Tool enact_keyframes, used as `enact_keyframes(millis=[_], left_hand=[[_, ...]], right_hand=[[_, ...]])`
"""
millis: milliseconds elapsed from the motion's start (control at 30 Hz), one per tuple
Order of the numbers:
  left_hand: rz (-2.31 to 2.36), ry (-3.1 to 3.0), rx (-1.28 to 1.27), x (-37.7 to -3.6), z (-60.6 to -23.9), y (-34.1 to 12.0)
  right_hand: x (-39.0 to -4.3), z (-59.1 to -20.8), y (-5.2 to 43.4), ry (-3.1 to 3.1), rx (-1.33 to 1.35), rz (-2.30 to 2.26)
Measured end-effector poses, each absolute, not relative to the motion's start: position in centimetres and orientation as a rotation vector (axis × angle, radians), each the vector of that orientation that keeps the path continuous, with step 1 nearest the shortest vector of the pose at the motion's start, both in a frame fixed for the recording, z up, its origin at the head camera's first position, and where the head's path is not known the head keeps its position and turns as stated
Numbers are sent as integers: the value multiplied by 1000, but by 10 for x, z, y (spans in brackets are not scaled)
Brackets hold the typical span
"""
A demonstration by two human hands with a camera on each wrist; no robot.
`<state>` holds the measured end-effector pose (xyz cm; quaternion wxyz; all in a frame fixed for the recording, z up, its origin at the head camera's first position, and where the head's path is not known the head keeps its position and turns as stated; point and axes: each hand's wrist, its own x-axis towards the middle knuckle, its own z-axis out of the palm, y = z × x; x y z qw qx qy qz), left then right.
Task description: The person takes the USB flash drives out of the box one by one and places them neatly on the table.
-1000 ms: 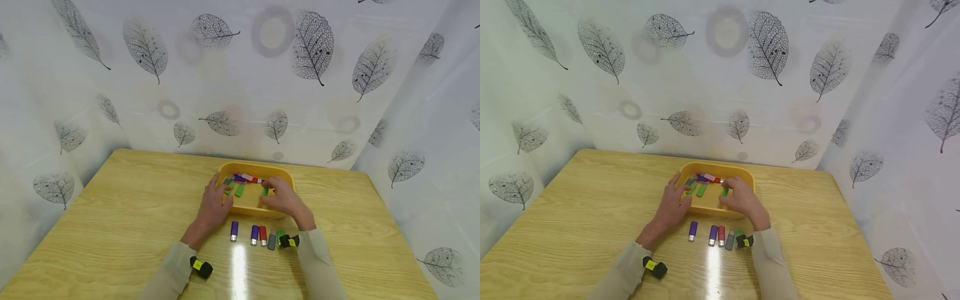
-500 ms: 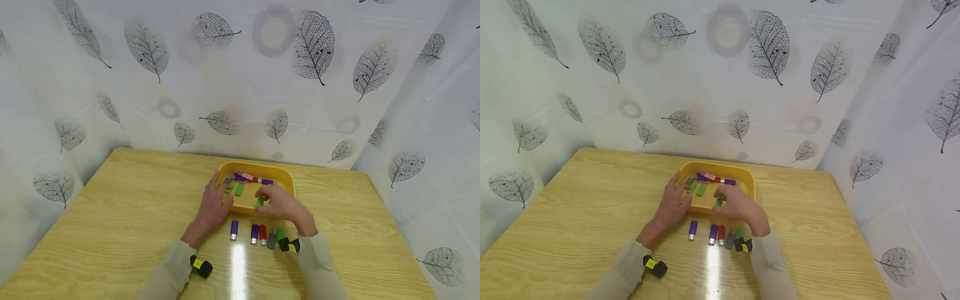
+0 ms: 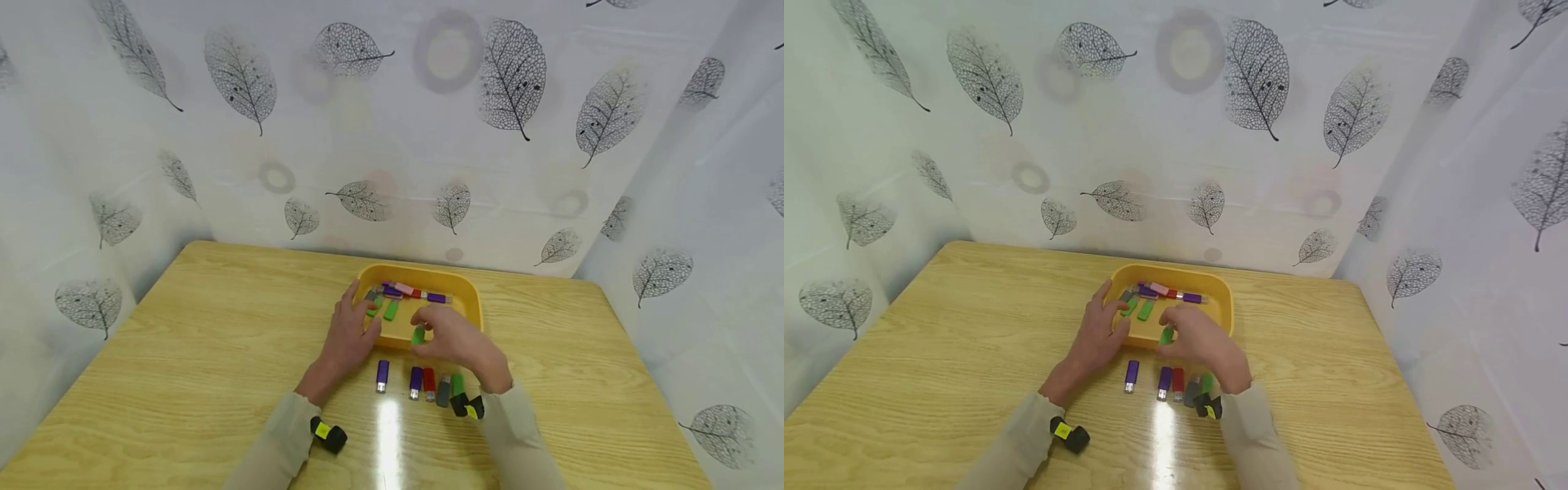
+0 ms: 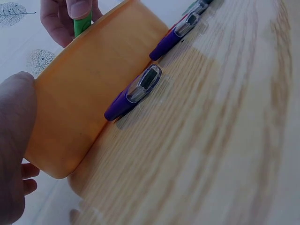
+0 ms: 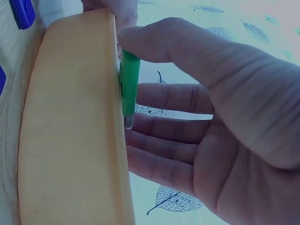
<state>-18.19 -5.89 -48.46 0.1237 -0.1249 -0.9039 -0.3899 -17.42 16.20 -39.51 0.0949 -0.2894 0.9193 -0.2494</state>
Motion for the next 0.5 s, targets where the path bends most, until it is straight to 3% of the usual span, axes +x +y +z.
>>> enact_keyframes(millis=[500], left_hand=[[-1134, -2608, -372, -182, -485, -59]], right_hand=[[-157, -384, 150, 2823, -717, -482]])
